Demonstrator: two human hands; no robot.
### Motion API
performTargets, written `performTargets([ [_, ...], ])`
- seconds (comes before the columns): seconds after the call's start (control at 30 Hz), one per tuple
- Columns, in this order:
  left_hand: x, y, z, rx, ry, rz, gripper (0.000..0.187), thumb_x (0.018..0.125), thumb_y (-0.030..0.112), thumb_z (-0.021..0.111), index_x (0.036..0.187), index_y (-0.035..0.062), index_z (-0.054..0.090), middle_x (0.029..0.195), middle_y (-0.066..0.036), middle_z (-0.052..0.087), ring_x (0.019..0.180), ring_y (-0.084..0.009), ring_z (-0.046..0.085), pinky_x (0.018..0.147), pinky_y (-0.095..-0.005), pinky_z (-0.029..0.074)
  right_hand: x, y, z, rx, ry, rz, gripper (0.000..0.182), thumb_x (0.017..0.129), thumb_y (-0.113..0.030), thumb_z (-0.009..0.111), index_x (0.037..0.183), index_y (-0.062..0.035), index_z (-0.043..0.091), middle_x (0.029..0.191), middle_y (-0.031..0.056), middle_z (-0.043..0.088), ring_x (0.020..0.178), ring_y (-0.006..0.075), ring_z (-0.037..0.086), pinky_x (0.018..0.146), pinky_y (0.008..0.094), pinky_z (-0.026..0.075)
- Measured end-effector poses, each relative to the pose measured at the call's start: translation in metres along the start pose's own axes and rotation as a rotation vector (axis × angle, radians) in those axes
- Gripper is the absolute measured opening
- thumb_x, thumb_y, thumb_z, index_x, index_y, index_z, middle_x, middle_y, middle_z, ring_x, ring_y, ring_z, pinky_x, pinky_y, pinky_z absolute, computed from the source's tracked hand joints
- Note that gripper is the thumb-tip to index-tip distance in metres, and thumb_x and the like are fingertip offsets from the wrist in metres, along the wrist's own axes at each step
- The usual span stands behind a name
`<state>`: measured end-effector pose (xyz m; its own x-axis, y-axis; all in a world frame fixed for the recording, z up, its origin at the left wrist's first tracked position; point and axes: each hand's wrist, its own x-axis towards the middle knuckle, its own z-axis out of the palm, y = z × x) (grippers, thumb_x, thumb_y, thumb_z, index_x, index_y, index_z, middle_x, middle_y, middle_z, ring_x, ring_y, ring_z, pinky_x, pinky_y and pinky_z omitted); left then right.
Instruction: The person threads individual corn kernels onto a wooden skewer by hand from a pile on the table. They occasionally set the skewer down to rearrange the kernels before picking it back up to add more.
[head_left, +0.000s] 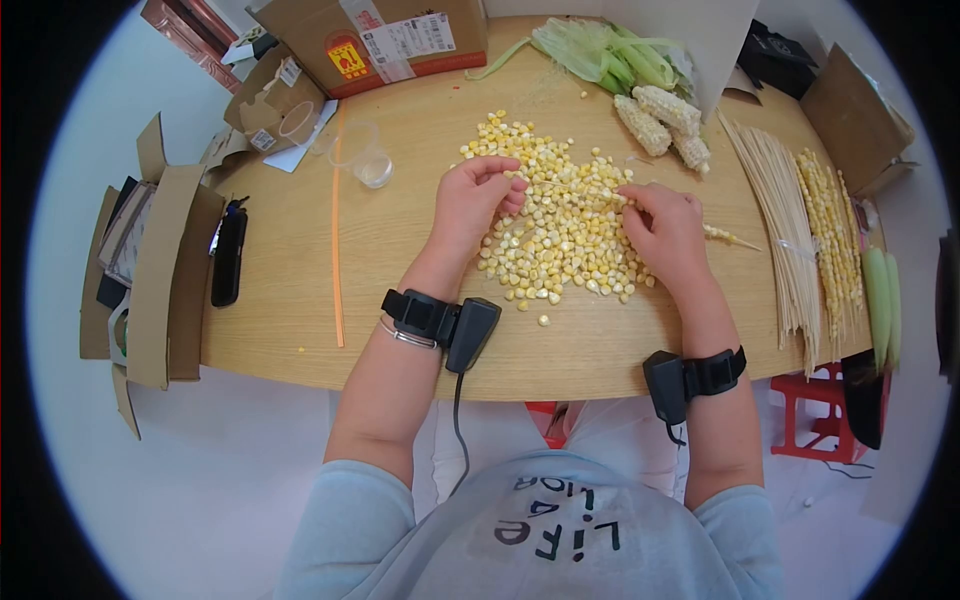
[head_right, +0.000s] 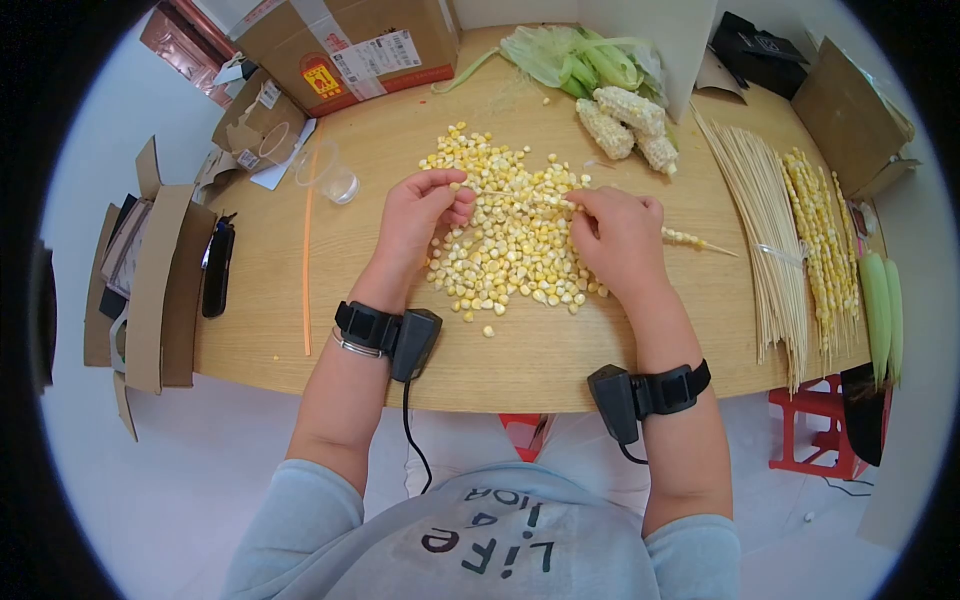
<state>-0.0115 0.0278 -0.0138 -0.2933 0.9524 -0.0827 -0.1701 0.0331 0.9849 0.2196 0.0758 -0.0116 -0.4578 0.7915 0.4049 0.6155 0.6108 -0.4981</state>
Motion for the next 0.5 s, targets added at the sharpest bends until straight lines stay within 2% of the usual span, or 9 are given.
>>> performTargets([
  [0.2,0.0022,-0.0016,-0.0018,0.013,-0.015,-0.007,0.024,0.084,0.001,0.05,0.106,-0.0066,0.055,0.085,-0.014,0.064,0.065,-0.0126,0.06,0.059,-0.022,0.05,0.0004,-0.002,-0.0008,-0.002,-0.001,0.009,0.018,0.076,-0.012,0.055,0.091,-0.0097,0.066,0.073,0.0024,0.059,0.072,0.0185,0.056,0.077,0.035,0.032],
  [0.37,0.0013,0.0002,0.0009,-0.031,0.061,-0.018,0.023,0.083,-0.001,0.05,0.105,-0.0058,0.056,0.081,-0.012,0.064,0.064,-0.0125,0.06,0.057,-0.0219,0.049,0.0002,-0.0021,-0.0007,-0.003,-0.003,0.014,0.018,0.076,-0.012,0.055,0.091,-0.0096,0.066,0.073,0.0025,0.059,0.072,0.0186,0.056,0.077,0.0351,0.032],
  [0.5,0.0014,-0.0013,-0.0017,-0.007,0.027,-0.005,0.02,0.083,0.0,0.05,0.102,-0.0047,0.057,0.079,-0.011,0.064,0.064,-0.0121,0.059,0.056,-0.022,0.048,0.0003,-0.0019,-0.0009,-0.002,-0.008,0.015,0.018,0.076,-0.012,0.055,0.091,-0.0096,0.066,0.072,0.0026,0.059,0.072,0.0188,0.056,0.077,0.0355,0.032],
])
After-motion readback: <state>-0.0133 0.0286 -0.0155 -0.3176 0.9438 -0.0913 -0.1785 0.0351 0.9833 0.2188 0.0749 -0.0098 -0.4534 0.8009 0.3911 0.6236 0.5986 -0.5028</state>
